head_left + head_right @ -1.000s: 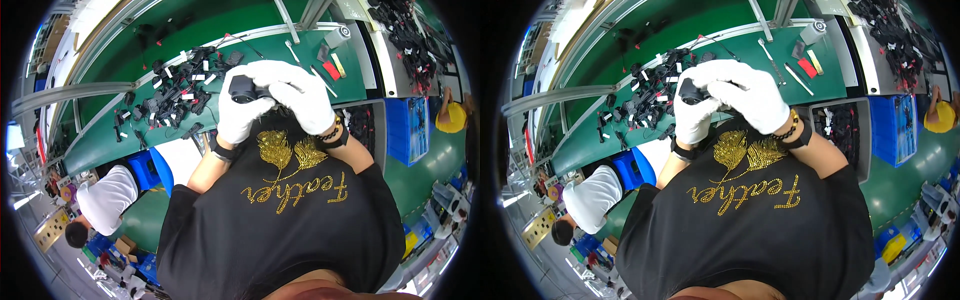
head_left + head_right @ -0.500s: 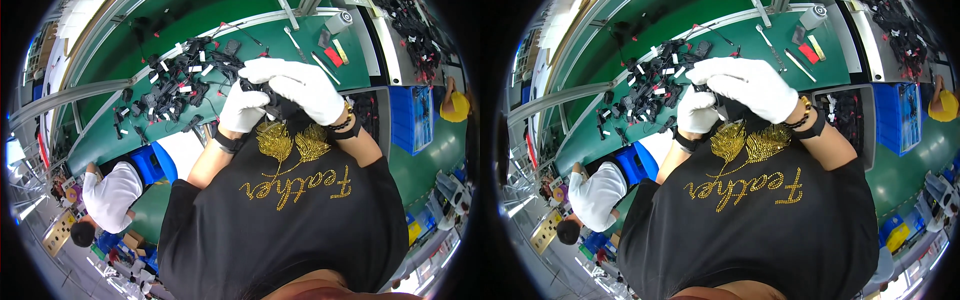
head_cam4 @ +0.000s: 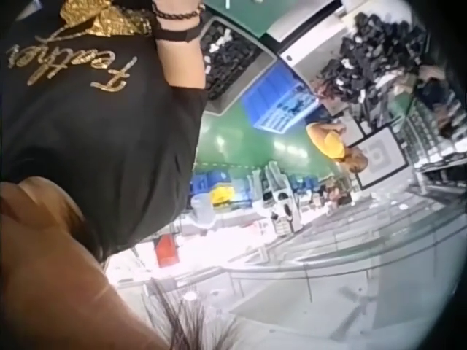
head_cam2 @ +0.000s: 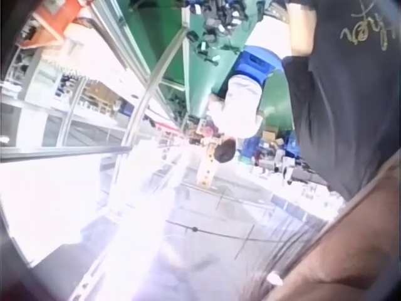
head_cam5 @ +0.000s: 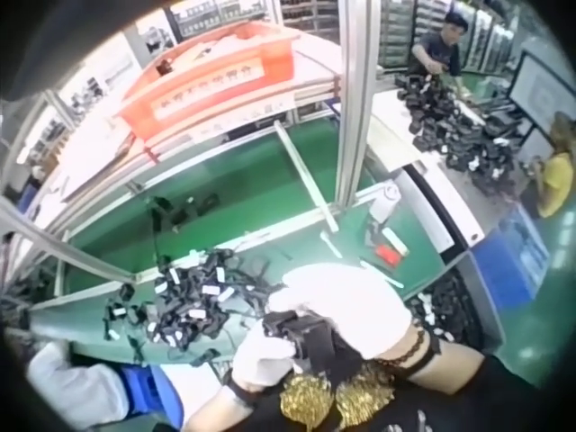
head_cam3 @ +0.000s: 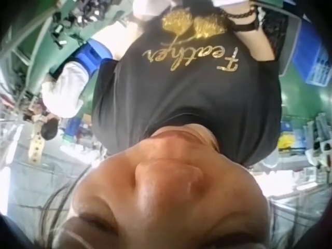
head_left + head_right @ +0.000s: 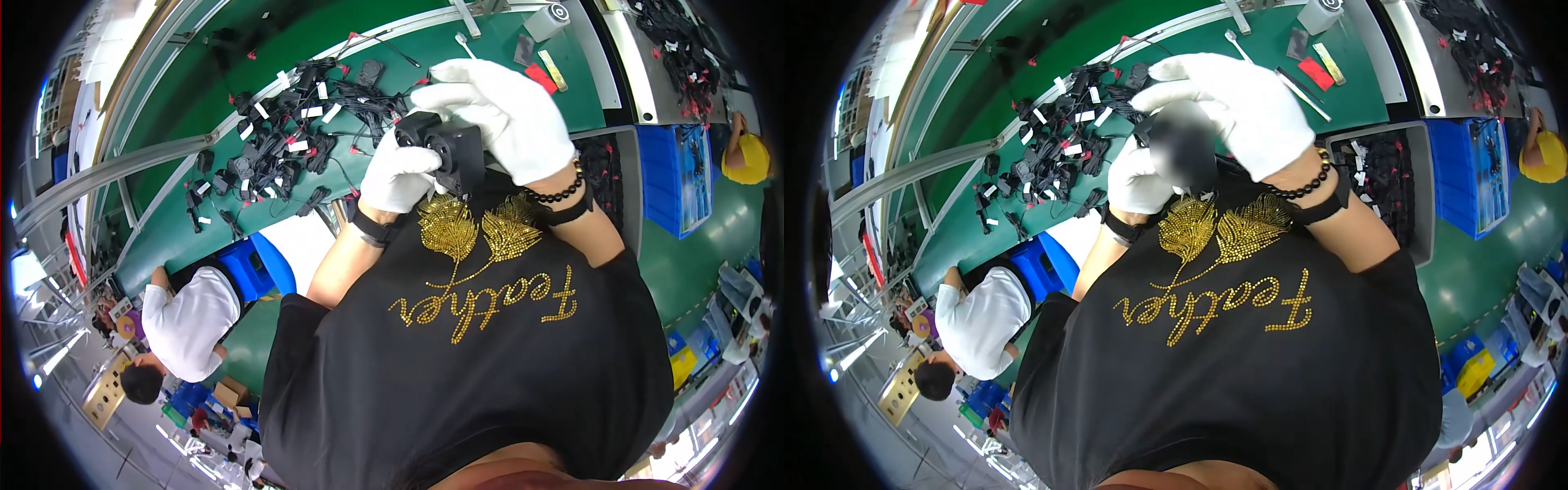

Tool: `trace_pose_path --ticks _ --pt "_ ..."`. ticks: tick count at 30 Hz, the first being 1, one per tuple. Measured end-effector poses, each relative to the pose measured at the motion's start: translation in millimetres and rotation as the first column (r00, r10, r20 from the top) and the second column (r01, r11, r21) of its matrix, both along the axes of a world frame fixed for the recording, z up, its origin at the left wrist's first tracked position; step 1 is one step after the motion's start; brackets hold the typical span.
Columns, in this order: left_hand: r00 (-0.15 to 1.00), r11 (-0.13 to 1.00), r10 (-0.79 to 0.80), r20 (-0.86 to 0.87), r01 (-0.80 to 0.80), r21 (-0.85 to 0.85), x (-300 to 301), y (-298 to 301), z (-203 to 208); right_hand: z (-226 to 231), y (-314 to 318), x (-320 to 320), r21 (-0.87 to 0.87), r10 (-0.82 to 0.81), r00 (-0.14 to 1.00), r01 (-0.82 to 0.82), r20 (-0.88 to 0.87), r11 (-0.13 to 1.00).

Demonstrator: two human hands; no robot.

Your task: The person picks up a power adapter, turns it over, and wipes it with a cotton swab before picking up a second adapter and placing both into a plastic bin. This process is repeated with several more pairs of power adapters from the table.

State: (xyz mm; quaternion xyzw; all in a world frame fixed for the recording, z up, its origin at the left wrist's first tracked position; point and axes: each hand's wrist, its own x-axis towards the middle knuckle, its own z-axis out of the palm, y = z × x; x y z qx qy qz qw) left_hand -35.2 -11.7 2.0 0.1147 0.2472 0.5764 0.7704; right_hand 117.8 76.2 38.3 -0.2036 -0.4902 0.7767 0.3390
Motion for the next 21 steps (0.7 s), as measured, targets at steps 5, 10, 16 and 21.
trace_pose_path --ticks 5,10,16,21 --pt "0.996 0.996 0.09 0.006 -0.09 -0.027 0.2 -2.7 -2.6 13.4 -7.7 14.4 0.49 -0.084 0.951 -0.076 0.296 0.868" --pt "0.997 1.0 0.019 -0.068 -0.019 -0.007 -1.7 -5.0 -7.6 14.3 -7.1 25.8 0.465 0.004 0.92 -0.202 0.393 0.862" --pt "0.993 0.994 -0.1 -0.064 0.097 -0.048 -3.0 -9.0 -7.3 13.6 -10.0 34.6 -0.138 0.22 0.94 -0.189 0.259 0.972" --pt "0.992 0.989 -0.124 -0.019 0.122 -0.08 -4.3 -11.9 -10.2 14.0 -16.6 33.8 -0.056 0.196 0.925 -0.188 0.325 0.981"
